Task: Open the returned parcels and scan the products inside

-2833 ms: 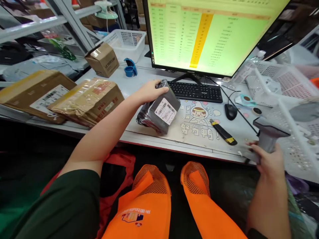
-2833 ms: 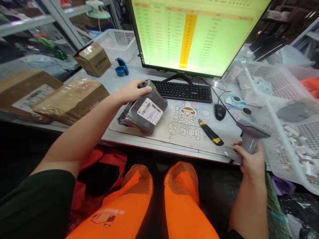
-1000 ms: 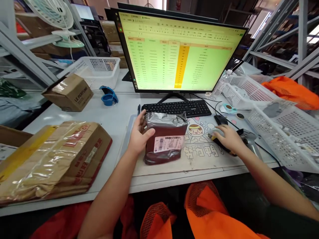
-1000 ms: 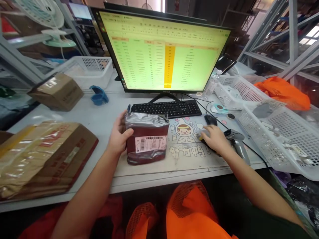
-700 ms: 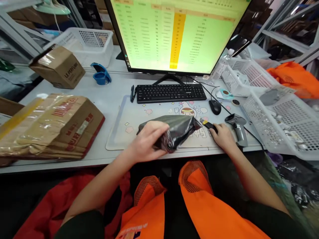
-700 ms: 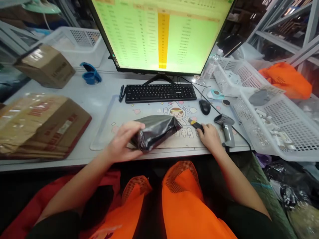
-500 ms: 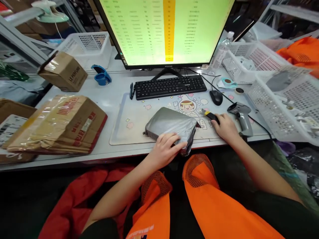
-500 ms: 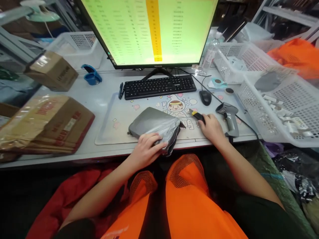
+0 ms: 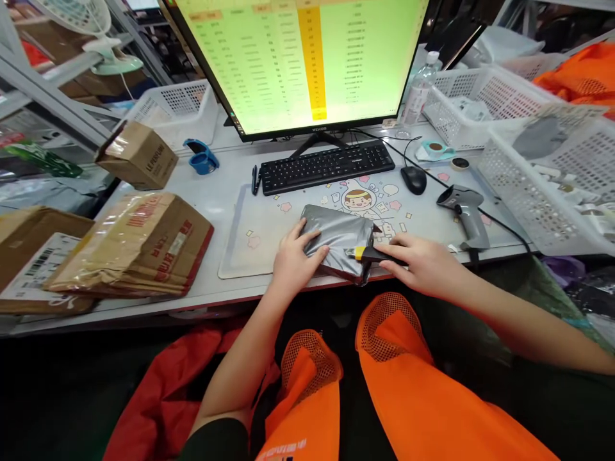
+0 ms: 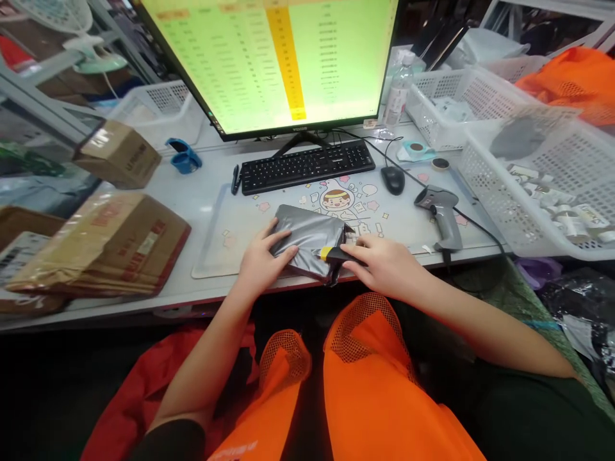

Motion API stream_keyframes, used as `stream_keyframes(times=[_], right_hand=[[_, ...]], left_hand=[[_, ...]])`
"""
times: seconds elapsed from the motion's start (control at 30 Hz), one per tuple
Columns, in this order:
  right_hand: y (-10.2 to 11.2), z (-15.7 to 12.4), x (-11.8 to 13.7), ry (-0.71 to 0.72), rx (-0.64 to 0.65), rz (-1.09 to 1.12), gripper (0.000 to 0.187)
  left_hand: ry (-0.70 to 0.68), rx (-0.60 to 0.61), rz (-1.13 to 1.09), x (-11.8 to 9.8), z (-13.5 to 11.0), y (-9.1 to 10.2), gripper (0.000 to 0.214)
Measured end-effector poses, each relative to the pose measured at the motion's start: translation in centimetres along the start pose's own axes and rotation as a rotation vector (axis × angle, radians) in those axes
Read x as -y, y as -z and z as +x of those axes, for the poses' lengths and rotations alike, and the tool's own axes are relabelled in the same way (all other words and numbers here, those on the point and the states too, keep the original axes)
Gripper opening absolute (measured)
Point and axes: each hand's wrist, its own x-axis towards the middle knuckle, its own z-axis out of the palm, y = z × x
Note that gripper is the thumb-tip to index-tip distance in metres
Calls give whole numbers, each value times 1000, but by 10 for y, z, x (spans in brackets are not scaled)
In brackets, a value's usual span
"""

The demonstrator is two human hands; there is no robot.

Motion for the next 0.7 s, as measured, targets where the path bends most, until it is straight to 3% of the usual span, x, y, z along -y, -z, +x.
stream_keyframes(times=[0.07, 0.17, 0.3, 0.4, 0.57, 0.7], right_hand=[[4, 8, 0, -10, 28, -32, 38], [14, 13, -2, 25, 50, -50, 38], [21, 12, 4, 93, 75, -85, 35], [19, 10, 13, 80, 81, -112, 36], [42, 15, 19, 17, 142, -127, 37], [72, 47, 22, 12, 221, -195, 37]], left_hand=[[-12, -64, 50, -5, -10, -3, 37], [-94, -38, -40, 4, -20, -3, 37], [-153, 50, -181, 36, -20, -11, 62], [-156, 82, -283, 47, -21, -24, 73], [-22, -31, -316, 32, -32, -39, 82], [7, -33, -384, 17, -34, -46, 92]])
